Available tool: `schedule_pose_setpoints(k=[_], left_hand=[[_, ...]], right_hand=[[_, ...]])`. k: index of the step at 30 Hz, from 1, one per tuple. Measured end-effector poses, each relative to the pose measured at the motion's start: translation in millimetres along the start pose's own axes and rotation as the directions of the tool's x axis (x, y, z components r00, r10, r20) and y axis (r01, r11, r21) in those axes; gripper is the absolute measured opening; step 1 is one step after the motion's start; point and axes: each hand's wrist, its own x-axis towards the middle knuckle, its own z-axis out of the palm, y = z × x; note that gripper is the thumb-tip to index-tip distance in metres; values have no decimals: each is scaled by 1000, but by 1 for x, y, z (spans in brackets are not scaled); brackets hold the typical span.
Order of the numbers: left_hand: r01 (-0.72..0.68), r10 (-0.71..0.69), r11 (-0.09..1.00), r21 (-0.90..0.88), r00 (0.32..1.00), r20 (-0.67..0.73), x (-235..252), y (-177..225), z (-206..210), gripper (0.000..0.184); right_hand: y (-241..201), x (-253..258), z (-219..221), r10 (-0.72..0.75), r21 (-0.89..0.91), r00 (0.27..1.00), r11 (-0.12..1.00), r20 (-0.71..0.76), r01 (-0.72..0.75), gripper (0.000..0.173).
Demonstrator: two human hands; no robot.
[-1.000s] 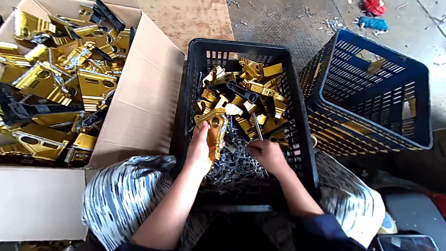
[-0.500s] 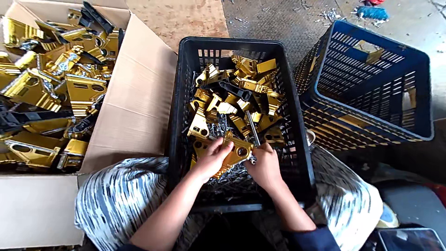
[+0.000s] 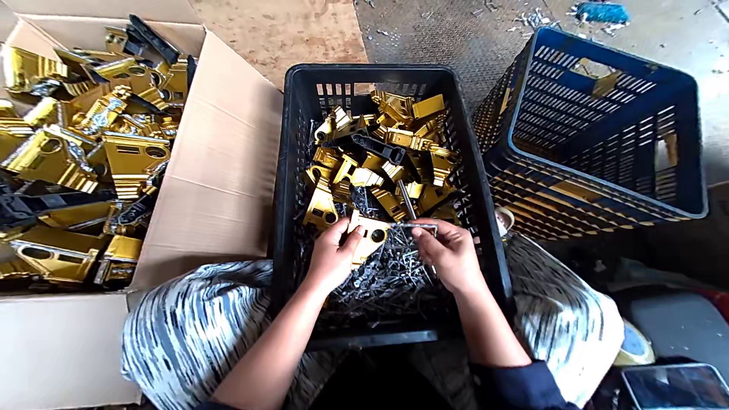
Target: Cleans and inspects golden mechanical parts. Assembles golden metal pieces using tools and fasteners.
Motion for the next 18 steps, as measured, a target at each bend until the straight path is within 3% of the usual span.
schedule_pose_setpoints(k=[3, 7, 9, 11, 14, 18], left_hand=[[38, -31, 994, -100, 997, 73, -1, -1, 1, 22], [54, -31, 987, -149, 988, 153, -3, 3, 1, 19], [29, -10, 994, -108, 985, 169, -4, 4, 1, 19], [-8, 22, 998, -69, 980, 198, -6, 6, 2, 19], [-62, 65, 998, -23, 977, 205, -7, 5, 4, 22], [-159, 152, 983, 91, 986, 73, -8, 2, 7, 23]], right_hand=[[4, 3, 0, -184, -217, 982, 958, 35, 187, 15], [10, 4, 4, -352, -471, 917, 787, 187, 399, 19], [12, 3, 9, -411, -637, 889, 634, 203, 438, 24], [13, 2, 14, -401, -724, 894, 553, 202, 412, 27], [18, 0, 21, -365, -733, 912, 565, 190, 378, 29], [24, -2, 24, -313, -670, 931, 652, 188, 355, 33]])
